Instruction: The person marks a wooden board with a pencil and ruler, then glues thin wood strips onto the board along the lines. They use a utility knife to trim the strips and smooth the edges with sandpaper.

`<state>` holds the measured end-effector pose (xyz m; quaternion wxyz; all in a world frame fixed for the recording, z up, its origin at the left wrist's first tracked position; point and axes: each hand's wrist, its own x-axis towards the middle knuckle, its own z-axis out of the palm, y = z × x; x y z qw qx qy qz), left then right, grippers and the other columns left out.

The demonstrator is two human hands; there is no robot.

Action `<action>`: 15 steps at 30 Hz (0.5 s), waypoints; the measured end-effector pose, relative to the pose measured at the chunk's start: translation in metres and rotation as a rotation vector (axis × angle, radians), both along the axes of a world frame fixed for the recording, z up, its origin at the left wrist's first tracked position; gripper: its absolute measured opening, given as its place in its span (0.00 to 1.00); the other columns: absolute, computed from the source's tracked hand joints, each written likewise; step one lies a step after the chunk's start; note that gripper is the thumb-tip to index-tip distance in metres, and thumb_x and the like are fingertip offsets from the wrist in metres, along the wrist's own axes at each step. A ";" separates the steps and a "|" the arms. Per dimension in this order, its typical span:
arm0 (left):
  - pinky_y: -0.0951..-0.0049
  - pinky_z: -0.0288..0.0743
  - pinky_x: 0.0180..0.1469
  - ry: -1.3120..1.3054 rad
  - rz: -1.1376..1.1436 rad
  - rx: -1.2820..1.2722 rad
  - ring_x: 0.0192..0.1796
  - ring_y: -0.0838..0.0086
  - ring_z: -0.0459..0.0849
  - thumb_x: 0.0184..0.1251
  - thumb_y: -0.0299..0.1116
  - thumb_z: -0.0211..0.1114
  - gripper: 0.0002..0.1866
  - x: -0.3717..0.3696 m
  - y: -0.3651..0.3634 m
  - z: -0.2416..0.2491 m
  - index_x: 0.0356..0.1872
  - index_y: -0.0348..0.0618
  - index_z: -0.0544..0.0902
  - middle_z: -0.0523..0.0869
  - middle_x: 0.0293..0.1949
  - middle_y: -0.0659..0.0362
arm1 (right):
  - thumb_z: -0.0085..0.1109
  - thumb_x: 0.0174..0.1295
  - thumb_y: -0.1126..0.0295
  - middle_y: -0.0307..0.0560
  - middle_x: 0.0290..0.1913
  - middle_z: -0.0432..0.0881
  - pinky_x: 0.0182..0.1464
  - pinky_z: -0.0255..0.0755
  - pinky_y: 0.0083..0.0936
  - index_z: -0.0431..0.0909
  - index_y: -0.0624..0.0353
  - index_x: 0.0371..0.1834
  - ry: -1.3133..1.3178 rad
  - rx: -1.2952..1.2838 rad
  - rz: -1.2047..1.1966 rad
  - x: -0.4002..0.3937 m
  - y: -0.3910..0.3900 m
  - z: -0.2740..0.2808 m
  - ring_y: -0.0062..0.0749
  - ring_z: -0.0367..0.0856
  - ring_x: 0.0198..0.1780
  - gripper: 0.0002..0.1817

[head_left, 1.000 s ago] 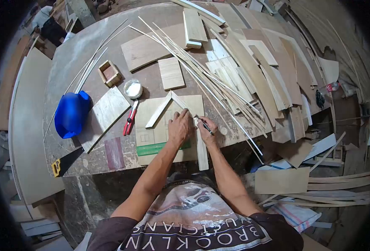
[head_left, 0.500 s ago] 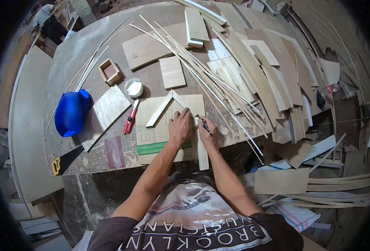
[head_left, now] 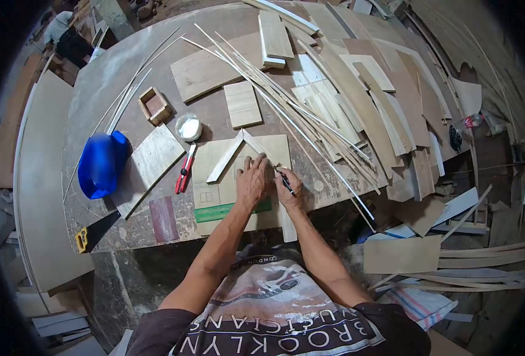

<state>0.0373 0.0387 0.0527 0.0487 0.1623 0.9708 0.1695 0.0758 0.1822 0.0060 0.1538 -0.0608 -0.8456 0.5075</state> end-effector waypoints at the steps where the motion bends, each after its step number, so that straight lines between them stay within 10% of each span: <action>1: 0.44 0.76 0.57 0.000 0.000 -0.001 0.72 0.54 0.71 0.58 0.40 0.73 0.33 0.000 0.000 -0.004 0.66 0.49 0.74 0.72 0.73 0.64 | 0.62 0.66 0.74 0.54 0.42 0.89 0.44 0.81 0.32 0.84 0.62 0.51 0.000 -0.001 0.000 0.001 -0.001 0.005 0.41 0.90 0.41 0.11; 15: 0.44 0.74 0.56 -0.014 0.018 0.038 0.70 0.54 0.72 0.54 0.56 0.77 0.40 0.000 0.003 0.009 0.65 0.48 0.76 0.73 0.73 0.62 | 0.60 0.66 0.74 0.58 0.49 0.84 0.57 0.77 0.38 0.82 0.64 0.53 0.073 0.093 -0.137 0.013 0.008 0.008 0.54 0.84 0.52 0.14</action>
